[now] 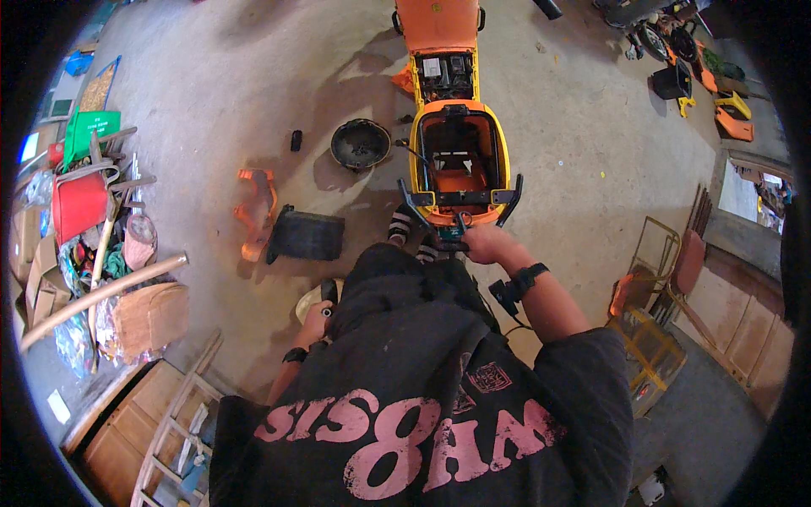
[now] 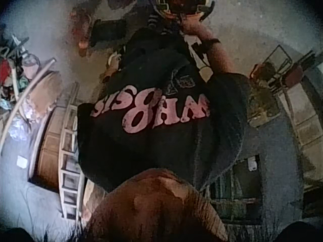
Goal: Removing and re-fitting the storage compartment housing on an electric motorcycle.
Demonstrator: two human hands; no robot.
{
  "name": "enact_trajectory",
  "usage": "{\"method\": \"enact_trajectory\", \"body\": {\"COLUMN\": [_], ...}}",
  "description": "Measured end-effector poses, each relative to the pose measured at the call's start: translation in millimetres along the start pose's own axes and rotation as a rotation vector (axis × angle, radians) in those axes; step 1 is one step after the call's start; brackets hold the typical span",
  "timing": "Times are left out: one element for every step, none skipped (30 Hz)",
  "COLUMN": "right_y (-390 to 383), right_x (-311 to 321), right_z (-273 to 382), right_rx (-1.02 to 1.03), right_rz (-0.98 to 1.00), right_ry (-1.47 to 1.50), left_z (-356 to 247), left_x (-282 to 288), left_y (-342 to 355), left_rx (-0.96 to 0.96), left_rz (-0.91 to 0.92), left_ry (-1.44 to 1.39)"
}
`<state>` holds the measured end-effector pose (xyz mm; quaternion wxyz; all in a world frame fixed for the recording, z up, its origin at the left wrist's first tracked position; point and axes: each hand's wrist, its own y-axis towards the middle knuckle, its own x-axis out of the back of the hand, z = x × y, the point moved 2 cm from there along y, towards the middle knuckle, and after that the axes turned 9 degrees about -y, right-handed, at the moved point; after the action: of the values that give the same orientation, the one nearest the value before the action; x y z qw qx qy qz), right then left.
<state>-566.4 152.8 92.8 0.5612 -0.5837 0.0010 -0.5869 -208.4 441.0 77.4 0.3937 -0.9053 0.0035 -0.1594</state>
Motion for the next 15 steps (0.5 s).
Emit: {"method": "enact_trajectory", "body": {"right_y": [3.3, 5.7, 7.3, 9.4, 9.0, 8.1, 4.0, 0.0, -4.8, -8.0, -12.1, -17.6, -17.4, -11.1, -8.5], "right_x": [6.7, 13.7, 21.1, 31.7, 41.6, 51.0, 52.2, 46.1, 35.2, 26.2, 18.9, 11.0, 11.5, 15.7, 15.3], "right_z": [1.1, 1.0, -0.6, 3.4, 7.3, 11.4, 9.2, 5.3, 3.4, 3.5, 7.1, 11.2, 14.4, 16.5, 12.9], "right_rx": [-0.002, -0.002, -0.003, 0.004, -0.025, -0.054, -0.103, -0.146, -0.19, -0.225, -0.244, -0.263, -0.271, -0.197, -0.134], "right_rz": [-0.011, -0.023, -0.034, -0.046, -0.073, -0.099, -0.114, -0.173, -0.231, -0.295, -0.342, -0.388, -0.446, -0.559, -0.663], "right_ry": [-0.01, -0.024, -0.037, -0.049, -0.056, -0.063, -0.073, -0.083, -0.093, -0.103, -0.094, -0.085, -0.075, -0.06, -0.047], "left_z": [1.5, 3.0, 3.6, 9.2, 15.7, 22.3, 19.3, 10.4, 1.8, -3.0, -4.0, -4.8, 3.8, 22.2, 33.0], "left_x": [1.6, 2.2, 2.4, 4.9, 7.4, 10.4, 7.1, 4.1, -0.5, -2.7, -4.1, -5.4, -2.9, 4.3, 8.1], "left_y": [-0.2, 0.4, 1.6, 0.8, -1.1, -4.0, -0.7, 5.4, 9.4, 10.4, 10.4, 10.9, 12.6, 12.1, 10.1], "left_rx": [0.051, 0.101, 0.104, 0.111, 0.07, 0.029, 0.069, 0.106, 0.142, 0.126, 0.113, 0.1, 0.054, 0.008, -0.038], "left_rz": [-0.003, -0.005, -0.009, -0.022, -0.039, -0.056, -0.038, -0.016, 0.006, 0.003, -0.006, -0.014, -0.055, -0.11, -0.151], "left_ry": [-0.037, -0.074, -0.092, -0.109, -0.106, -0.102, -0.086, -0.069, -0.053, -0.034, -0.017, 0.0, -0.08, -0.151, -0.225]}}
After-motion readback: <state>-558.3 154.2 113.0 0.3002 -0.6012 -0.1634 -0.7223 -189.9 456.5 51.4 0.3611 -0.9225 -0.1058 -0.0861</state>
